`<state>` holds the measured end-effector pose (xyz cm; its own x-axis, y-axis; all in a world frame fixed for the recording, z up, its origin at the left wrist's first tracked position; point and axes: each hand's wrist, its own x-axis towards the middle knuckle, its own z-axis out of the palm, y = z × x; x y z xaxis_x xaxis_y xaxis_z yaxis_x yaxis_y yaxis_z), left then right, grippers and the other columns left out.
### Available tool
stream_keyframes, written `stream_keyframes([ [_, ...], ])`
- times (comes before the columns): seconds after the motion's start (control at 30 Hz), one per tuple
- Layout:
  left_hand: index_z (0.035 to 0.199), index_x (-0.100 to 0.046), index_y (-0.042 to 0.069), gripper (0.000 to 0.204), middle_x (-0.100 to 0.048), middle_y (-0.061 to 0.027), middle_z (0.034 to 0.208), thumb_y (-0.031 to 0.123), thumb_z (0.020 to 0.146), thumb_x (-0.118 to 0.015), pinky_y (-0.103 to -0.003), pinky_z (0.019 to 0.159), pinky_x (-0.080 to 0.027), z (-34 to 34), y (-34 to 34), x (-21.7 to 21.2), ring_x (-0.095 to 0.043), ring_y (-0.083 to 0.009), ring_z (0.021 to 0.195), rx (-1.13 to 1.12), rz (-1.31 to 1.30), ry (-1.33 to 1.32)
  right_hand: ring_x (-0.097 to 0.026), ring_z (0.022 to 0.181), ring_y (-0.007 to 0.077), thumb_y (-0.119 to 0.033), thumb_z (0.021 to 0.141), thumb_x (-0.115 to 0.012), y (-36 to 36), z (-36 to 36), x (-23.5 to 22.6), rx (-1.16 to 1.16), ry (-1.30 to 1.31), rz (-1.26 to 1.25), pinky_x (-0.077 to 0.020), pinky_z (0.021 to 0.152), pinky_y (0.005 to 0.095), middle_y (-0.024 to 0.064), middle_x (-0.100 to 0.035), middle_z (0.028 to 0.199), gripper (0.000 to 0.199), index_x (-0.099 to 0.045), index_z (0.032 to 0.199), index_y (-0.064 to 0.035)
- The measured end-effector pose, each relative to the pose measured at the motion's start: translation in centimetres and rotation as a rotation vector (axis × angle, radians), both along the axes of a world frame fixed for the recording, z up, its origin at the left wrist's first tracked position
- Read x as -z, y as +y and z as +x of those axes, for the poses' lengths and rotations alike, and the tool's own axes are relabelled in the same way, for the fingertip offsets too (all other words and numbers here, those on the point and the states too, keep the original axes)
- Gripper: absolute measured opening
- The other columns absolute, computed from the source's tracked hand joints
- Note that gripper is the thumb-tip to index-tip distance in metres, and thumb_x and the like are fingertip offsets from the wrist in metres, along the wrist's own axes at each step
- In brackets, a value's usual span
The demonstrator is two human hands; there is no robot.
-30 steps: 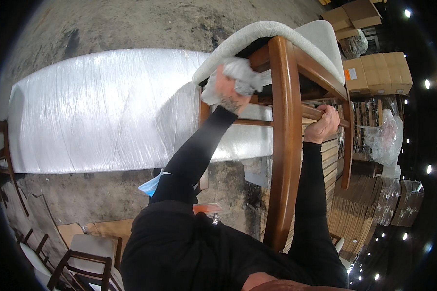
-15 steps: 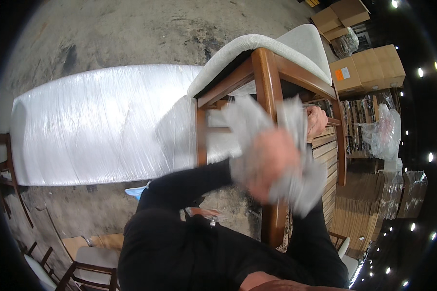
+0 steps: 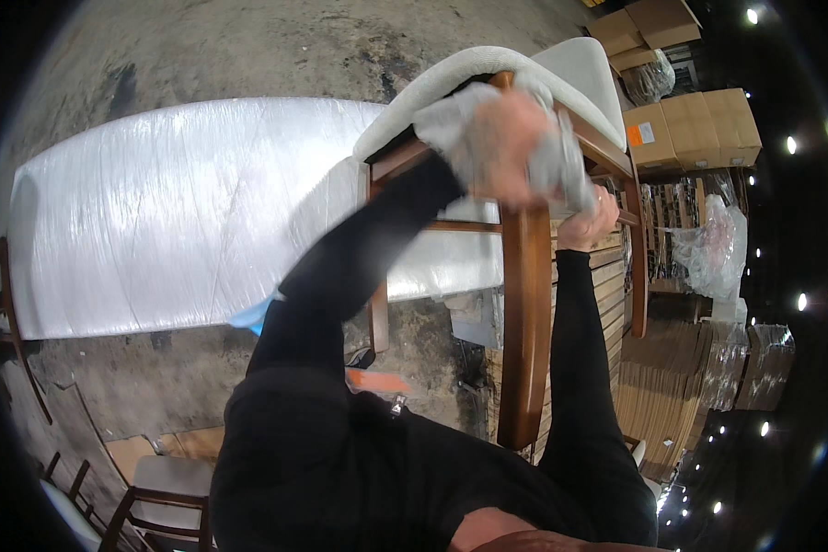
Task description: The person wipes the wooden frame of a chair with a cloth, rotating it to clean multiple sides. The person then lifts and repositions the chair before continuing to wipe the frame and legs.
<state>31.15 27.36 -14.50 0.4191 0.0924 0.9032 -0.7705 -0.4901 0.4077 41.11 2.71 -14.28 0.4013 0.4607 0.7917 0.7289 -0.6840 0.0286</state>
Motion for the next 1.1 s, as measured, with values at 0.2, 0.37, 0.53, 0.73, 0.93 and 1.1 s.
stream_keyframes([
  [0.2,0.077,-0.068,0.014,0.011,-0.061,-0.0056,0.082,0.024,0.079,-0.063,-0.043,0.082,-0.054,-15.5,-12.6,1.3,-0.065,-0.0228,0.088,0.289,-0.102,-0.341,-0.053,0.070,0.0306,-0.032,0.097,-0.031,-0.2,0.0,0.1,-0.014,-0.014,0.018,-0.0375,0.070,0.0414,0.0084,-0.057,0.071,0.044,-0.058,0.072,-0.0081],
  [0.37,0.116,-0.048,0.007,0.040,-0.045,-0.0146,0.121,0.026,0.084,-0.062,-0.046,0.099,-0.041,-3.0,-8.2,13.0,-0.049,-0.0334,0.115,-0.063,-0.342,0.065,-0.052,0.068,0.0309,-0.032,0.096,-0.030,0.2,-0.2,0.2,0.012,-0.001,0.001,-0.0384,0.070,0.0414,0.0095,-0.055,0.068,0.045,-0.059,0.072,-0.0078],
  [0.53,0.143,-0.036,-0.004,0.074,-0.034,-0.0261,0.148,0.033,0.084,-0.064,-0.050,0.115,-0.025,3.1,-8.7,24.4,-0.034,-0.0449,0.137,-0.235,-1.011,0.486,-0.052,0.068,0.0297,-0.032,0.095,-0.029,0.2,0.1,0.3,-0.023,-0.047,0.040,-0.0387,0.071,0.0399,0.0090,-0.056,0.068,0.045,-0.059,0.072,-0.0072],
  [0.73,0.127,-0.046,-0.011,0.071,-0.044,-0.0217,0.128,0.035,0.079,-0.068,-0.046,0.109,-0.029,2.2,-8.0,29.3,-0.043,-0.0385,0.123,-0.978,-0.392,1.454,-0.053,0.069,0.0283,-0.032,0.096,-0.029,-0.2,0.6,0.7,-0.053,-0.055,0.041,-0.0388,0.072,0.0381,0.0078,-0.057,0.069,0.045,-0.060,0.073,-0.0078],
  [0.93,0.130,-0.047,0.004,0.075,-0.050,-0.0152,0.119,0.048,0.077,-0.074,-0.045,0.093,-0.043,2.1,-5.3,29.4,-0.050,-0.0326,0.115,-1.035,-0.361,1.456,-0.054,0.067,0.0291,-0.028,0.094,-0.034,-0.2,1.0,0.8,-0.042,-0.093,0.035,-0.0398,0.069,0.0390,0.0065,-0.056,0.067,0.039,-0.060,0.072,-0.0091],
  [1.1,0.133,-0.045,0.002,0.079,-0.049,-0.0164,0.124,0.055,0.080,-0.070,-0.045,0.095,-0.046,1.0,-4.9,28.5,-0.052,-0.0324,0.119,-0.960,-0.155,1.583,-0.058,0.069,0.0315,-0.027,0.090,-0.034,-0.2,0.9,0.5,-0.051,-0.043,0.058,-0.0409,0.068,0.0420,0.0082,-0.065,0.073,0.040,-0.062,0.069,-0.0076],
])
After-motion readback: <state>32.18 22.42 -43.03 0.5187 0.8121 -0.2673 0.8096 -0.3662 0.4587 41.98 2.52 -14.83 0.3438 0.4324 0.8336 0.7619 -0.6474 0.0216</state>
